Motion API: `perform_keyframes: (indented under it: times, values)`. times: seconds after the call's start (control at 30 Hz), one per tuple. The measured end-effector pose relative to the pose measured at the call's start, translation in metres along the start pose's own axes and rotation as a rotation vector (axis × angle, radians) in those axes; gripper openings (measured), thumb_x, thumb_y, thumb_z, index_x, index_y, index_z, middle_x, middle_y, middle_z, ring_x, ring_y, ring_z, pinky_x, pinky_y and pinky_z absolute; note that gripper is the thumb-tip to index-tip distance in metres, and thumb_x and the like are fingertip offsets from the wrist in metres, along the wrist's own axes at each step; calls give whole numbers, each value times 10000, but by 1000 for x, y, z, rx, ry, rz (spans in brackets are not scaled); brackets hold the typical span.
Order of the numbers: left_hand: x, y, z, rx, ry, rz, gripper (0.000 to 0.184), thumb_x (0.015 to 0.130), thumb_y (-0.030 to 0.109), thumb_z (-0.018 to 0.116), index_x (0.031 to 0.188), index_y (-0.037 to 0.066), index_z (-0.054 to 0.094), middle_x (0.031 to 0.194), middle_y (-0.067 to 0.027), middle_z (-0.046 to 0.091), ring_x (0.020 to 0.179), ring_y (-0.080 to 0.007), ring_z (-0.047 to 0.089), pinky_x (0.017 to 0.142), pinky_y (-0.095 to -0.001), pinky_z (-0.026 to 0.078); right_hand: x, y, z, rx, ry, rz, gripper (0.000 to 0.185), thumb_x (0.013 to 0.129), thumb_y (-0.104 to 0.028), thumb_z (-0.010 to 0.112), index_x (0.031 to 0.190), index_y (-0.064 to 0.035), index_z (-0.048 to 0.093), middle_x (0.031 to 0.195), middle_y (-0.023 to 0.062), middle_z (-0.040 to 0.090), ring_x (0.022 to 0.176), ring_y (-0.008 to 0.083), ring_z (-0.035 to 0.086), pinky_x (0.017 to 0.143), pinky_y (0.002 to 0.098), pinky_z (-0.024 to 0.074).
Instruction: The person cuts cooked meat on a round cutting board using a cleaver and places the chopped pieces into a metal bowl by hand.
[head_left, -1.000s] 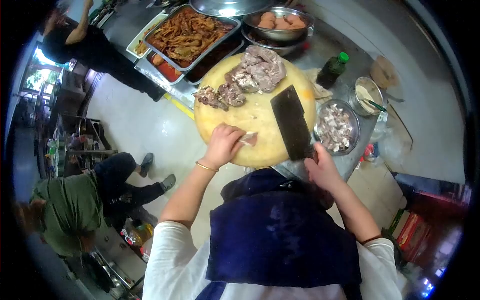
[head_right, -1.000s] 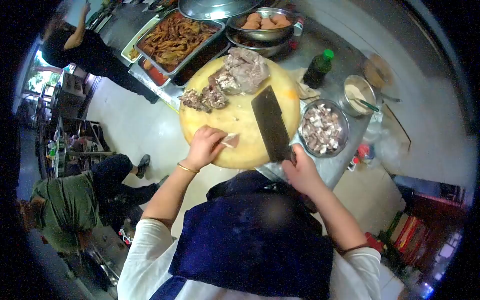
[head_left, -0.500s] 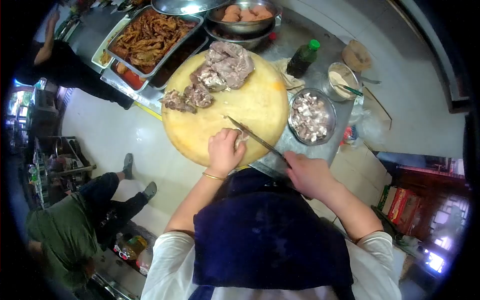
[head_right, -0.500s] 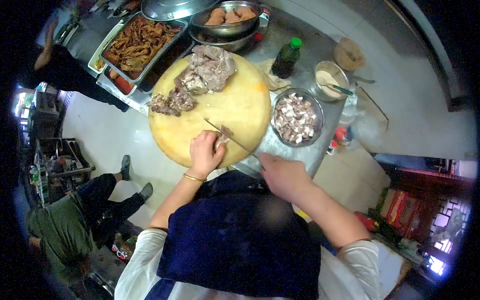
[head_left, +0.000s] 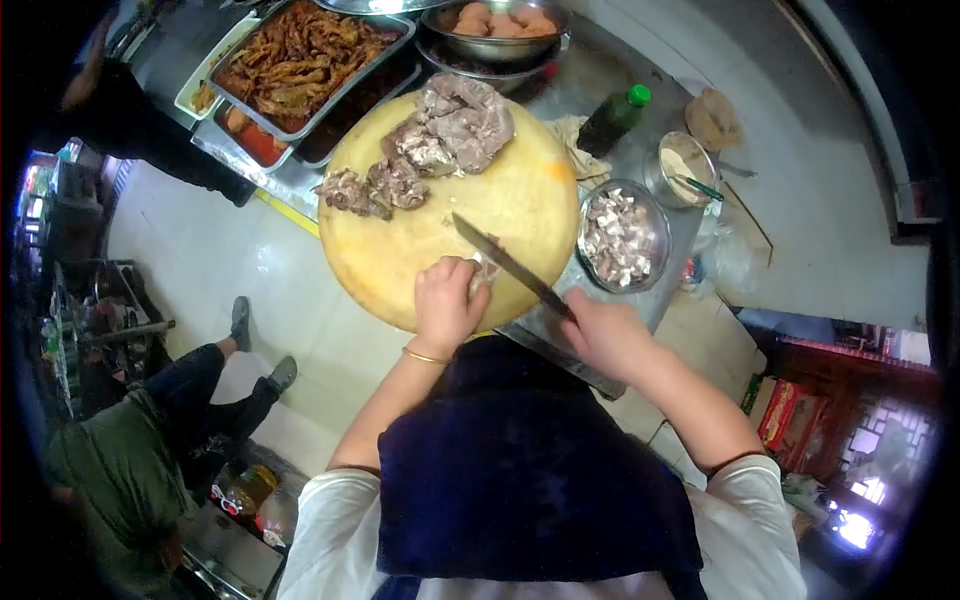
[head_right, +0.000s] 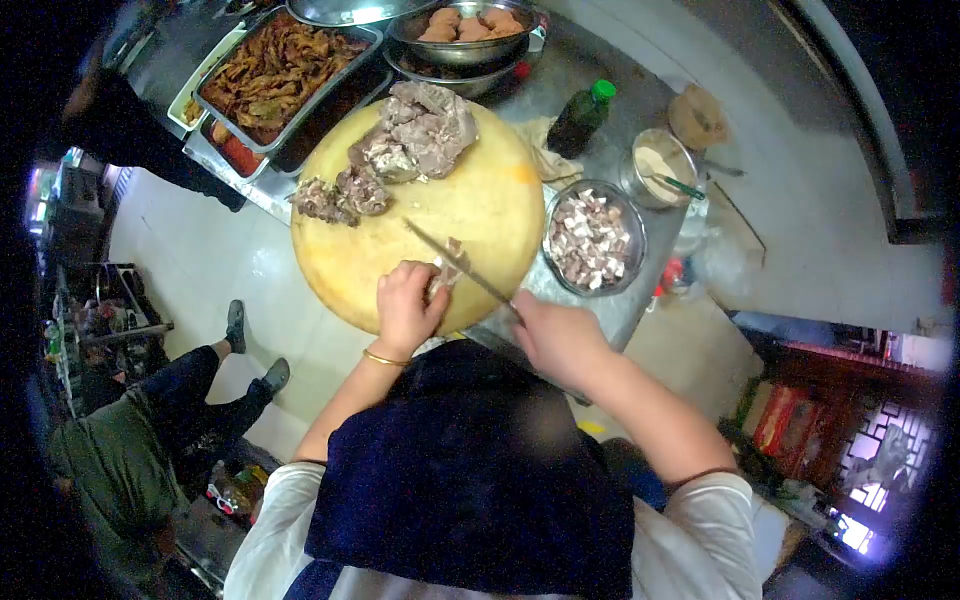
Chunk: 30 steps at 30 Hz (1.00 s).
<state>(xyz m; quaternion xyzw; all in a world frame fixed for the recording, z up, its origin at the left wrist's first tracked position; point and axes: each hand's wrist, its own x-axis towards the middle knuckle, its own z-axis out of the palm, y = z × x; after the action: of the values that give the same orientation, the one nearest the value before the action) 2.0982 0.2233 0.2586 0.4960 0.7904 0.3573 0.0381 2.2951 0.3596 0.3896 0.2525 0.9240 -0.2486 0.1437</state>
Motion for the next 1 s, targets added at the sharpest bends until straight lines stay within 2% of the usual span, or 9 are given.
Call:
perform_keyframes:
  times: [0.13,0.33,0.47,0.63,0.8,1.0]
  values:
    - [1,-1,-2,19,-35,-4,197,763,197,738,930,115,675,887,-78,629,841,-301,607,737,-427,424,-22,-17,-21,-72,-132,44,277,939,-241,614,1101,-57,484,822,204,692,802,434,685,716,544,536]
    - [-2,-3,-5,-43,-26,26,188,769,175,742,932,108,675,895,-80,646,843,-309,615,741,-426,432,10,-21,-2,-4,-141,86,278,955,-245,575,1122,-43,485,837,202,697,814,432,686,721,546,536]
    - [-4,-1,-9,-89,-15,10,202,784,173,752,939,78,664,901,-102,640,867,-311,600,775,-412,424,18,-4,11,59,-21,71,269,962,-245,559,1124,-41,491,836,193,698,808,432,685,709,542,539]
    - [-8,0,-8,-42,-7,-11,186,770,173,743,913,95,653,873,-105,627,858,-320,595,753,-440,420,-24,-20,-9,-81,-89,22,261,953,-237,589,1100,-44,494,837,183,700,810,424,686,707,537,541]
    - [-8,-6,-7,-51,-47,-19,182,779,181,733,923,97,660,868,-96,625,851,-317,593,757,-438,419,-13,-23,-3,-53,-156,40,266,962,-248,586,1092,-46,472,823,192,688,778,438,673,682,556,519]
    - [-12,-5,-11,-42,-25,-24,173,786,186,734,938,110,700,843,-73,646,845,-300,605,786,-426,422,26,-12,22,62,-13,42,275,969,-262,572,1107,-43,479,827,199,691,800,429,681,697,554,524]
